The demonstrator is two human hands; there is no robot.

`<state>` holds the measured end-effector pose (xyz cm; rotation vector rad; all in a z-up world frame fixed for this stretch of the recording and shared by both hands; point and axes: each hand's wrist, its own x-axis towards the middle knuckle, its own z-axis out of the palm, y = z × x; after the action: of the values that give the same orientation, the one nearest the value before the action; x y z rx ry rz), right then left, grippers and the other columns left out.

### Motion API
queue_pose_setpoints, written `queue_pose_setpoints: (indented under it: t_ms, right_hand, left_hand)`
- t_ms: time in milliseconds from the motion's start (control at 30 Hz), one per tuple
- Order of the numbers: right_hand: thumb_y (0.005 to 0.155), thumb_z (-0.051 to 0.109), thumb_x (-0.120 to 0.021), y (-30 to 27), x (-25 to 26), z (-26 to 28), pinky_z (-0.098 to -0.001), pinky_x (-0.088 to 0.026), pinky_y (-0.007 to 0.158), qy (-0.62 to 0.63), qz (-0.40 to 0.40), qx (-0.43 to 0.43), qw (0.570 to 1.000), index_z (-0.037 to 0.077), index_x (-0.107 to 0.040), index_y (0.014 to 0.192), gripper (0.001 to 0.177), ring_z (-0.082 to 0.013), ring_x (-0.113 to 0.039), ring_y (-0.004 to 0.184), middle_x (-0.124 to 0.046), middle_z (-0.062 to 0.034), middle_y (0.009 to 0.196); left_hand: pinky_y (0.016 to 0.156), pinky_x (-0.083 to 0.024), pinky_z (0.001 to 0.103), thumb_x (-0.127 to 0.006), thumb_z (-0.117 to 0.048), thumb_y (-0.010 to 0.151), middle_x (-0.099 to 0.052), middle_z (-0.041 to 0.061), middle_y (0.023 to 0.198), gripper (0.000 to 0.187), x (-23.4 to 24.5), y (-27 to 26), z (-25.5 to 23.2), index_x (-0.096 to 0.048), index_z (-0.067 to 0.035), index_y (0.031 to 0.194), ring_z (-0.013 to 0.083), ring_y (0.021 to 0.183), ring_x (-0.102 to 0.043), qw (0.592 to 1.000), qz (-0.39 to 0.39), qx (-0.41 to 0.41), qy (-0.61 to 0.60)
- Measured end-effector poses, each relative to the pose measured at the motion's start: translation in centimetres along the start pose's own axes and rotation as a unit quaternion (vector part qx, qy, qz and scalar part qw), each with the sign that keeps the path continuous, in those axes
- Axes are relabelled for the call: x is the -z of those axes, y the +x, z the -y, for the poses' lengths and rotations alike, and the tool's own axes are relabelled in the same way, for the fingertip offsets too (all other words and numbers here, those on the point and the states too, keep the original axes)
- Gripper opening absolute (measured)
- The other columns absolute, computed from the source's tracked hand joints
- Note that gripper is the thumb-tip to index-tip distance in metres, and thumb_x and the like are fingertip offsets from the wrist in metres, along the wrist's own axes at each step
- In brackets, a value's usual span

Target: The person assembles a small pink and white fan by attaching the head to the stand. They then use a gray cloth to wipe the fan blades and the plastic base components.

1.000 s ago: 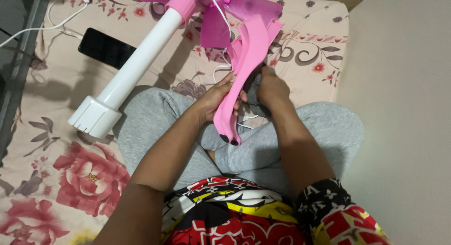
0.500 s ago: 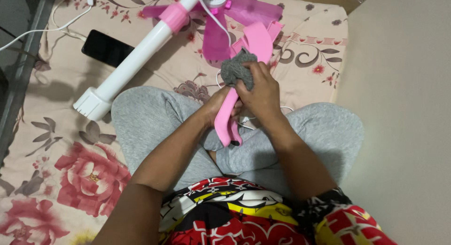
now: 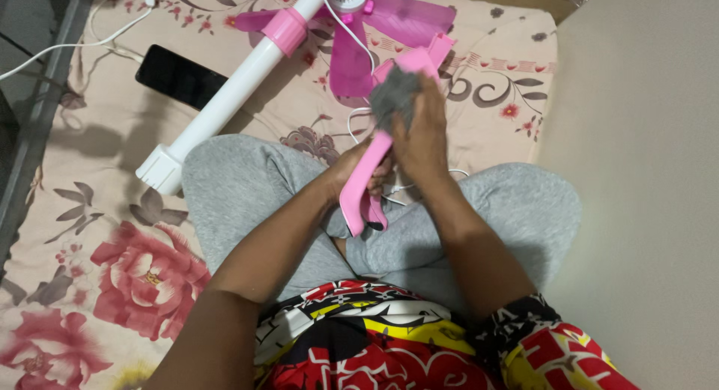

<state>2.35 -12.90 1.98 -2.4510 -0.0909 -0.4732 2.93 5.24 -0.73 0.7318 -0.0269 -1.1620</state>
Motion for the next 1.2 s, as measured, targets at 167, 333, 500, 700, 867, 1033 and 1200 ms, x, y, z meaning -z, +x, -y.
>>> queue_pose_setpoints:
  t_ms: [167, 333, 500, 700, 867, 1033, 1200]
  right_hand:
    - [0.102, 0.008, -0.058, 0.9, -1.0, -4.5, -0.0471, -0.032, 0.126, 0.049, -0.112, -0.061, 0.991, -0.004, -0.039, 0.150, 0.053, -0.0425, -0.041, 0.149, -0.043, -0.0251, 0.156]
    - [0.090, 0.000, -0.046, 3.6, 1.9, -8.4, -0.0440, -0.052, 0.107, 0.372, -0.306, -0.212, 0.850, -0.001, -0.044, 0.141, 0.051, -0.0311, -0.061, 0.122, -0.057, -0.0158, 0.135]
    - [0.093, 0.016, -0.051, 2.9, 4.5, -4.1, -0.0460, -0.062, 0.096, 0.689, -0.180, -0.276, 0.646, 0.001, -0.056, 0.131, 0.041, -0.0290, -0.070, 0.106, -0.066, -0.0158, 0.119]
    - [0.099, 0.041, -0.063, 2.3, 5.5, 1.7, -0.0432, -0.060, 0.096, 0.781, 0.026, -0.225, 0.582, 0.004, -0.056, 0.133, 0.050, -0.0253, -0.071, 0.108, -0.069, -0.0130, 0.119]
    - [0.095, 0.018, -0.080, 2.5, 6.3, 2.2, -0.0406, -0.059, 0.098, 0.735, 0.004, -0.200, 0.648, 0.002, -0.056, 0.134, 0.049, -0.0235, -0.068, 0.108, -0.068, -0.0110, 0.116]
    - [0.085, 0.008, -0.084, 2.8, 6.1, 0.8, -0.0390, -0.061, 0.095, 0.624, -0.104, -0.239, 0.736, -0.002, -0.054, 0.132, 0.057, -0.0253, -0.070, 0.102, -0.068, -0.0137, 0.113]
    - [0.088, 0.017, -0.084, 3.4, 6.1, -0.3, -0.0382, -0.055, 0.102, 0.376, -0.227, -0.244, 0.865, -0.003, -0.046, 0.137, 0.065, -0.0269, -0.066, 0.113, -0.065, -0.0158, 0.124]
  left_hand:
    - [0.044, -0.045, 0.032, -0.033, -0.059, 0.106, -0.044, 0.002, 0.056, 0.059, -0.2, 0.5, 1.5, -0.050, -0.010, 0.077, 0.0152, 0.043, -0.046, 1.000, 0.009, 0.004, 0.002]
    - [0.049, -0.048, 0.034, -0.037, -0.052, 0.112, -0.048, 0.004, 0.061, 0.045, -0.8, -0.4, 0.4, -0.055, -0.012, 0.101, 0.0160, 0.047, -0.048, 0.997, 0.071, -0.034, -0.018]
    - [0.044, -0.044, 0.032, -0.043, -0.039, 0.106, -0.050, 0.005, 0.063, 0.040, -1.5, -1.3, -1.4, -0.046, -0.020, 0.141, 0.0155, 0.044, -0.051, 0.994, 0.017, -0.101, 0.033]
    - [0.044, -0.042, 0.028, -0.048, -0.035, 0.108, -0.049, 0.004, 0.066, 0.043, -0.8, -0.9, -1.7, -0.052, -0.010, 0.143, 0.0138, 0.045, -0.049, 0.988, 0.123, -0.086, -0.015]
    - [0.048, -0.046, 0.033, -0.050, -0.033, 0.111, -0.048, 0.004, 0.068, 0.045, -0.8, -0.8, -0.8, -0.052, 0.002, 0.138, 0.0148, 0.048, -0.048, 0.994, 0.060, -0.060, 0.074]
    - [0.050, -0.053, 0.028, -0.027, -0.063, 0.103, -0.062, 0.007, 0.081, 0.078, -3.2, -1.0, -0.8, -0.042, -0.005, 0.152, 0.0141, 0.055, -0.061, 0.990, -0.065, -0.080, 0.091]
    - [0.064, -0.058, 0.027, -0.062, -0.045, 0.102, -0.055, 0.004, 0.128, 0.085, -3.9, -1.2, -0.6, -0.012, -0.019, 0.166, 0.0115, 0.076, -0.061, 0.933, -0.073, -0.155, 0.317]
